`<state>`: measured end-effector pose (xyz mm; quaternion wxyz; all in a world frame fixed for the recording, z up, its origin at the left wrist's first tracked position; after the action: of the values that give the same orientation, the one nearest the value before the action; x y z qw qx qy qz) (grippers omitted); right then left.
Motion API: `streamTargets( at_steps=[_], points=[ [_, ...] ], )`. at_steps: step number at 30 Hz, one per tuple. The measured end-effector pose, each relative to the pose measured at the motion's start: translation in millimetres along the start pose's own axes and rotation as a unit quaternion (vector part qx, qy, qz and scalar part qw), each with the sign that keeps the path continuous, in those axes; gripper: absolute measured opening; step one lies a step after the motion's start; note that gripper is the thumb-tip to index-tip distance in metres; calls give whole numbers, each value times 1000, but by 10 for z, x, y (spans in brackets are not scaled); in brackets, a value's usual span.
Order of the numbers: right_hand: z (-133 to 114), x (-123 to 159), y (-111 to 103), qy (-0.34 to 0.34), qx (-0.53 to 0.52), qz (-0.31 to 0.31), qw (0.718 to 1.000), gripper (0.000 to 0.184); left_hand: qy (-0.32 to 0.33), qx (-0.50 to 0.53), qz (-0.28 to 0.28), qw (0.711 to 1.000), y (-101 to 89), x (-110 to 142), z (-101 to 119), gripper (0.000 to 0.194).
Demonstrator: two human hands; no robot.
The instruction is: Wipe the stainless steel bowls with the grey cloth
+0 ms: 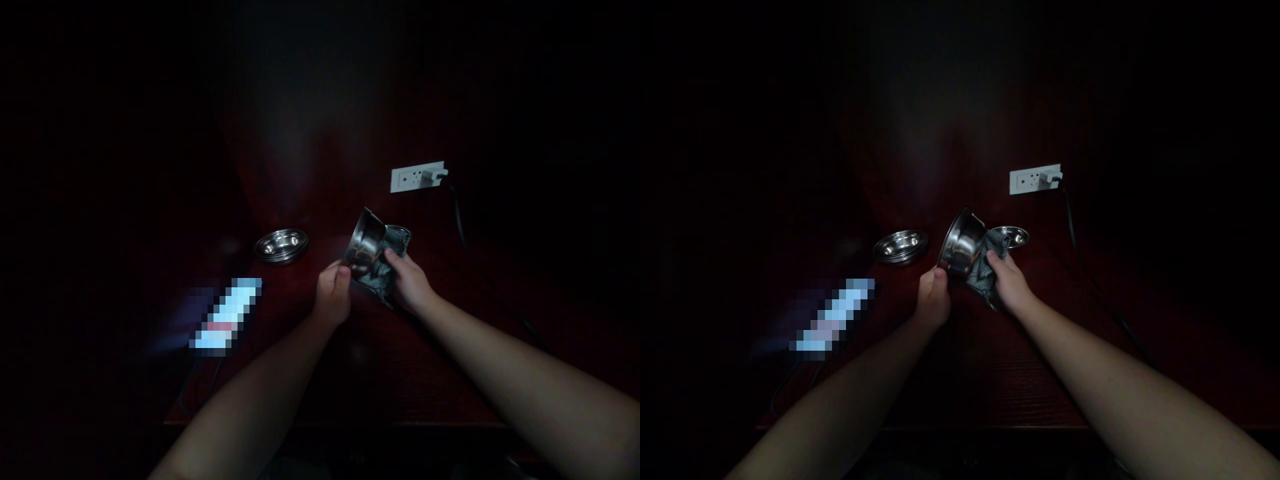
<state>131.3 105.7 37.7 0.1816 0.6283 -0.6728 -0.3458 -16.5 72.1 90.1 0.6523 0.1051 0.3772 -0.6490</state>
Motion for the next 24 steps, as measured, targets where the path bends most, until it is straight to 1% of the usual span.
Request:
streamTargets(
  at_steps=[5, 9, 11, 18, 21, 24],
  points=[
    [3, -14, -10, -6, 10, -8, 1000, 45, 2, 7, 0, 1000, 8, -2, 0, 66],
    [-13, -21, -9, -18, 34, -15, 999, 43, -1, 1, -3, 1000, 18, -2, -17, 66],
    [-11, -19, -11, -17, 25, -10, 999, 42, -2, 0, -6, 1000, 25, -3, -25, 66],
    [-3, -14, -12, -9, 8, 2, 1000, 50, 11, 13, -25, 1000, 69, 4, -5, 63],
    [-34, -18, -6, -24, 37, -7, 999, 50, -12, 4, -30, 999, 88, 11, -43, 63],
    [-92, -3, 53, -50, 84, -37, 995, 47, -19, 6, -41, 999, 121, 8, -42, 60]
  ],
)
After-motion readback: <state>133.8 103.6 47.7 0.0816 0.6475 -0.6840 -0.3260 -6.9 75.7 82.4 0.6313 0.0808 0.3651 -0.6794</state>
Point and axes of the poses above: each hand's wrist, its own x-axis away from the middle knuckle, its own y-axis out of the palm, z = x × y, the point moved 10 cm from there along -x, towards the middle knuckle, and after that the axes turned 15 degrees about -x, right-handed, at the moved point
